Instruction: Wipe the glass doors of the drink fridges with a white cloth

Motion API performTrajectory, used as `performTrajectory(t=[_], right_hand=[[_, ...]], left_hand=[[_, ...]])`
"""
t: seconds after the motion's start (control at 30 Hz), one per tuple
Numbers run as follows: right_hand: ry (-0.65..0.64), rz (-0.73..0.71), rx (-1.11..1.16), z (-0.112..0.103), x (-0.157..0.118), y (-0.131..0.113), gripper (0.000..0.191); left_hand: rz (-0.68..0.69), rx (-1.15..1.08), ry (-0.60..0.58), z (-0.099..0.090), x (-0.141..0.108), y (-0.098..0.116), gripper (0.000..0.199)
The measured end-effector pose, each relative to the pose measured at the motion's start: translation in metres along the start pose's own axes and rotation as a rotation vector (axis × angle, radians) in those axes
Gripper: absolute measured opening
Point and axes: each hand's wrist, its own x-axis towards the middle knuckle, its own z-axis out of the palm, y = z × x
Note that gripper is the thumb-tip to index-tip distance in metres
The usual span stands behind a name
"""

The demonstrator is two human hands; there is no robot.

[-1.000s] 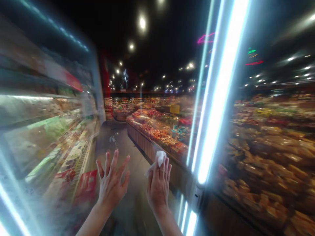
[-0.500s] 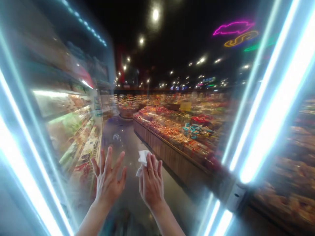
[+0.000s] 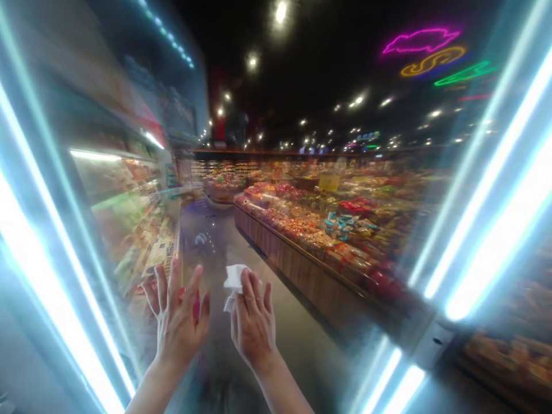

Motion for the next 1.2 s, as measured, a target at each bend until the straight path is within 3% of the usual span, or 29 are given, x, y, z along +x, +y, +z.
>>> performTrajectory(t=[0.07,0.2,0.33,0.47,0.57,0.6,0.73,0.87,0.97,1.1,1.13,1.2], right_hand=[[0.015,0.048,-0.011,-0.001,-0.001,0.003,0.048],[-0.029,-0.043,0.024,-0.007,-0.007,0.021,0.042],[0.031,0.123,-0.06,-0.018,-0.013,0.05,0.051],[-0.037,0.016,-0.04,-0.029,-0.021,0.082,0.057],[0.054,0.243,-0.086,-0.037,-0.029,0.107,0.068],[0.055,0.268,-0.092,-0.04,-0.032,0.114,0.071],[-0.049,0.125,-0.068,-0.05,-0.05,0.138,0.072],[-0.004,0.336,-0.096,-0.06,-0.068,0.162,0.072],[-0.06,0.217,-0.063,-0.067,-0.077,0.179,0.072],[0.03,0.452,-0.108,-0.075,-0.084,0.195,0.071],[0.026,0.456,-0.105,-0.076,-0.086,0.196,0.071],[-0.034,0.329,-0.075,-0.078,-0.09,0.198,0.071]], left_hand=[[-0.005,0.004,0.002,0.002,-0.002,0.005,0.086],[0.011,-0.029,-0.041,0.01,-0.009,0.022,0.085],[0.021,-0.061,-0.062,0.023,-0.016,0.047,0.082],[0.042,-0.065,-0.068,0.035,-0.018,0.073,0.081],[0.085,-0.059,-0.073,0.045,-0.018,0.094,0.079],[0.097,-0.061,-0.075,0.048,-0.018,0.101,0.078],[0.13,-0.075,-0.084,0.06,-0.019,0.131,0.076],[0.163,-0.093,-0.094,0.071,-0.019,0.159,0.074],[0.192,-0.096,-0.11,0.078,-0.019,0.176,0.072],[0.21,-0.083,-0.137,0.084,-0.018,0.192,0.073],[0.213,-0.081,-0.141,0.085,-0.018,0.195,0.074],[0.221,-0.075,-0.139,0.085,-0.018,0.198,0.076]])
